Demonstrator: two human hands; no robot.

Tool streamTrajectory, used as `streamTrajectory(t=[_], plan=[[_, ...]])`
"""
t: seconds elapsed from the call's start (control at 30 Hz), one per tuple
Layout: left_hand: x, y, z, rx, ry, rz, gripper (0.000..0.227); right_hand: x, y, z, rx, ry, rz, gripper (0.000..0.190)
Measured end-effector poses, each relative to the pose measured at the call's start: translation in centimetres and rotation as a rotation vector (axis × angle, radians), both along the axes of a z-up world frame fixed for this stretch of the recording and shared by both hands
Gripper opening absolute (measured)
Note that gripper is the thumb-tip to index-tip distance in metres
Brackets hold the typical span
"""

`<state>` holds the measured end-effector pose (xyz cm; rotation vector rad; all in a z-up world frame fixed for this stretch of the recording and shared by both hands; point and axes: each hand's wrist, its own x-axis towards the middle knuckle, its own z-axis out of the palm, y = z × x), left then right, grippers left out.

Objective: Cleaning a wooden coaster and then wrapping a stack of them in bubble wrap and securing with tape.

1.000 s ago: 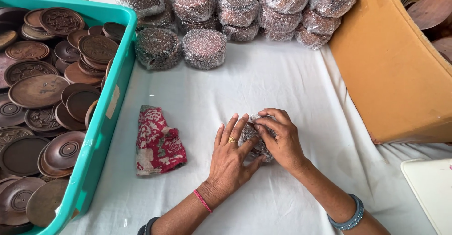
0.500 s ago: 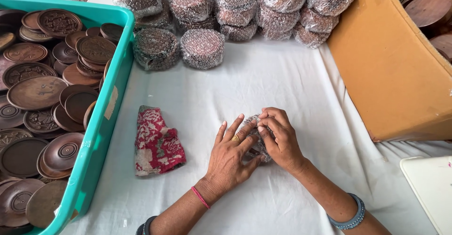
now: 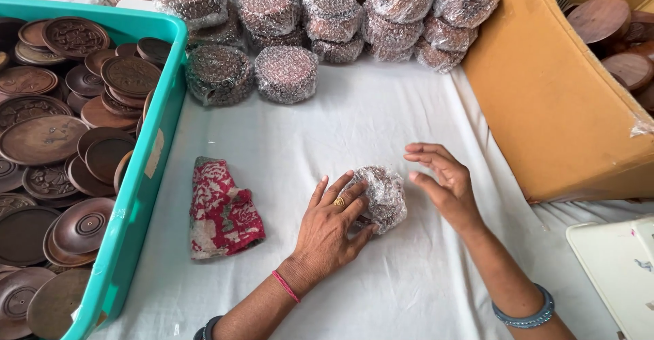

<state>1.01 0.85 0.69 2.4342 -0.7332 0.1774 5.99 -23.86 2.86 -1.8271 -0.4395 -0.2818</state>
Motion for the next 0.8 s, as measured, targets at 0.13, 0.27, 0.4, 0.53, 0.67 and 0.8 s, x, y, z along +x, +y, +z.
streamTrajectory(t=[0.13,0.27,0.4,0.53,0.67,0.8], plan=[[0.2,0.0,-0.1,0.020,0.037,-0.015,0.046,0.6,-1.7,-1.3,-0.212,0.200,0.058,0.034],[0.2,0.1,0.2,0.016,0.027,-0.022,0.050,0.6,-1.6,-2.8,-0.197,0.305,0.090,0.034],[0.2,0.2,1.2,-0.010,0.061,-0.030,0.074,-0.3,-0.6,-1.6,-0.256,0.302,0.068,0.028],[0.2,0.0,1.1,0.008,0.055,-0.029,0.084,-0.8,-0.3,-0.8,-0.400,0.071,0.143,0.031],[0.3,-0.1,0.4,0.015,0.035,-0.030,0.082,-0.7,0.2,-2.0,-0.339,0.051,0.169,0.035],[0.3,-0.3,0.6,0.052,-0.020,-0.040,0.077,-1.2,1.2,-2.6,-0.238,0.107,0.039,0.029]])
